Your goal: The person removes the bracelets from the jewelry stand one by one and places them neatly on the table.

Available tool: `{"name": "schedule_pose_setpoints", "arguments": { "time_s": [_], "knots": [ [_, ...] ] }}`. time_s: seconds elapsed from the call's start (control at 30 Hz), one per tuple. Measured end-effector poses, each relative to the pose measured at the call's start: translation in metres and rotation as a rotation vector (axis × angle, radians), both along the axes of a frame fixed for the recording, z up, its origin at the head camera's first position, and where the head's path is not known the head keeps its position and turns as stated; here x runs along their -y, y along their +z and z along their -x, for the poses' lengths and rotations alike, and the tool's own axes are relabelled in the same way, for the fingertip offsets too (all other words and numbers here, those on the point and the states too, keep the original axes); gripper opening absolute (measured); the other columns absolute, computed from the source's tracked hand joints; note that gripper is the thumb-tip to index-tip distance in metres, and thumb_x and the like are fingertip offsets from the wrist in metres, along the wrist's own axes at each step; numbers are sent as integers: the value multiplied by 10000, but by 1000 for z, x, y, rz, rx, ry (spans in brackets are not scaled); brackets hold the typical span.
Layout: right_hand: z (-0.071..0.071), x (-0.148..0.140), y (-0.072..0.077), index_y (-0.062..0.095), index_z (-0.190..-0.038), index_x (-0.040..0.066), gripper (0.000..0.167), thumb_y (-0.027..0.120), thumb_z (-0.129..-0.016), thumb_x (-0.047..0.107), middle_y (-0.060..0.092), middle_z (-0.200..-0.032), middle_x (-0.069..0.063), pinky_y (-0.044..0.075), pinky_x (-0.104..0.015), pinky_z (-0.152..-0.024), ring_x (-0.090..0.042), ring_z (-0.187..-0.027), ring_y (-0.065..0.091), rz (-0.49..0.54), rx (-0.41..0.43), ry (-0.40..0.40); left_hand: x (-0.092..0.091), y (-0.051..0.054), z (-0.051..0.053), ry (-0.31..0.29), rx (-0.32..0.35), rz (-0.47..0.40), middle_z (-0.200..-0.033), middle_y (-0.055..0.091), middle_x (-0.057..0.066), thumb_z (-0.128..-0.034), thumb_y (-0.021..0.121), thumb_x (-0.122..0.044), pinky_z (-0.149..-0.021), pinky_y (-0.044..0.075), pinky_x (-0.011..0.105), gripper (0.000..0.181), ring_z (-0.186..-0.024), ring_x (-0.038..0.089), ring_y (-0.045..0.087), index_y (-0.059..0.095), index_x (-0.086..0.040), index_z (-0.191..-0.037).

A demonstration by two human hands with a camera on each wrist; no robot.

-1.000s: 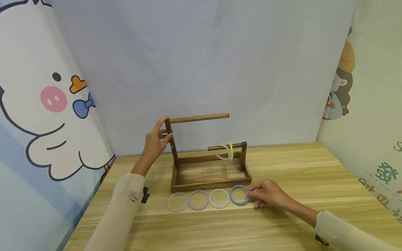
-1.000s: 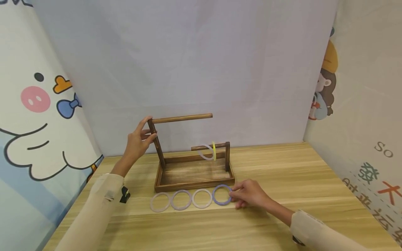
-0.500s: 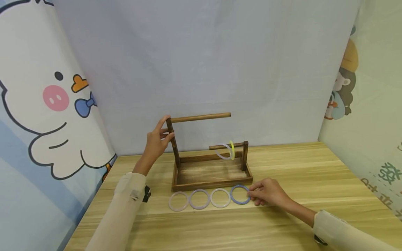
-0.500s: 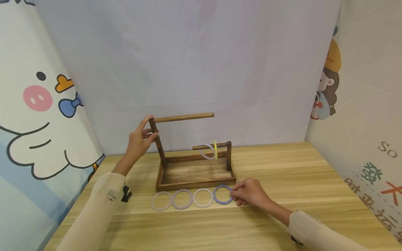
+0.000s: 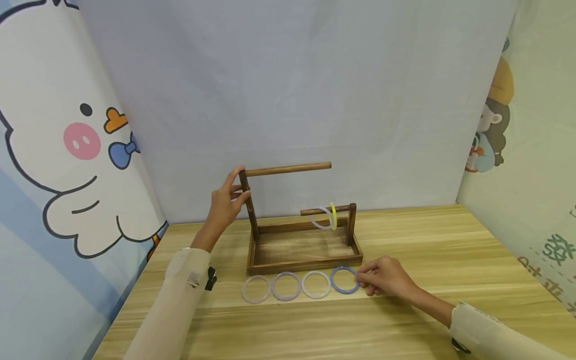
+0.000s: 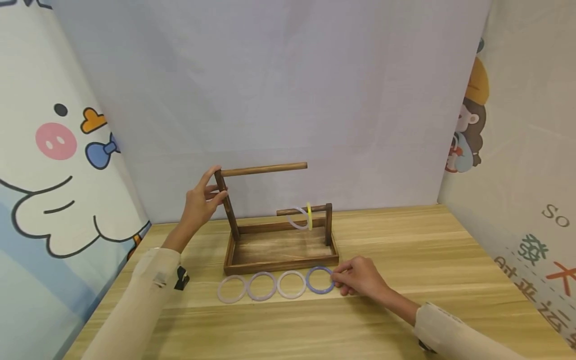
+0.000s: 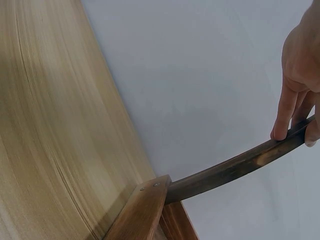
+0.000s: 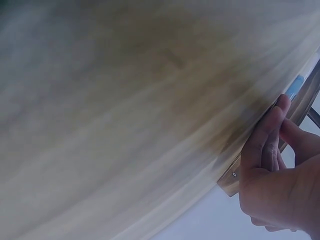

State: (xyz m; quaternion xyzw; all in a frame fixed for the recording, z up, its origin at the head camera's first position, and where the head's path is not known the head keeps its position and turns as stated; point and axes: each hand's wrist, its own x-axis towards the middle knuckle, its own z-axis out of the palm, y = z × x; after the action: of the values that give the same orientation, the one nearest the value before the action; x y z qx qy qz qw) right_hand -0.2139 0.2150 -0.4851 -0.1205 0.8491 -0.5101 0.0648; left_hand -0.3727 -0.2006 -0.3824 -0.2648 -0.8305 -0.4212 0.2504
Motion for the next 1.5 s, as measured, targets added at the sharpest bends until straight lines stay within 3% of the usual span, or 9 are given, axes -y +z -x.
{"name": "schedule_pose_setpoints", "arguments": {
  "time_s": [0.37,0.6,0.87,1.23,1.5],
  "knots": [
    [1,-3,4,740,-1088,-125,262,747,-972,110,771,-802,-115,623,-276,-497,-231,-588,733,-28,-73,-23,1,-2,0,-2,6,-4,-1158,715,308,-963,728,4,-840,654,519,716,-1008,430,742,426,-219,-1573],
    [7,3,8,777,-1072,-57,231,764,-966,148,773,-770,-85,608,-279,-493,-200,-569,724,-84,-112,-46,2,-3,-1,-2,22,-11,-1159,716,307,-962,728,4,-842,654,515,715,-1018,430,740,429,-225,-1571],
    [16,16,19,771,-1110,-45,263,755,-981,184,790,-945,-158,664,-357,-586,-252,-662,764,-30,-152,1,4,-4,-3,12,32,4,-1172,717,293,-973,724,-28,-845,657,475,714,-1018,413,745,418,-247,-1579],
    [25,47,34,759,-1145,-53,274,763,-973,161,784,-955,-182,675,-391,-646,-305,-711,769,32,-166,-37,1,-2,-4,7,26,-4,-1166,717,299,-968,724,-9,-845,656,463,711,-1023,419,741,421,-212,-1579],
    [34,58,41,760,-1129,-59,232,761,-966,105,776,-920,-214,669,-335,-611,-273,-680,766,59,-222,-58,1,-3,0,2,16,-14,-1159,719,297,-969,722,-2,-856,654,485,712,-1035,423,738,426,-224,-1578]
  ]
}}
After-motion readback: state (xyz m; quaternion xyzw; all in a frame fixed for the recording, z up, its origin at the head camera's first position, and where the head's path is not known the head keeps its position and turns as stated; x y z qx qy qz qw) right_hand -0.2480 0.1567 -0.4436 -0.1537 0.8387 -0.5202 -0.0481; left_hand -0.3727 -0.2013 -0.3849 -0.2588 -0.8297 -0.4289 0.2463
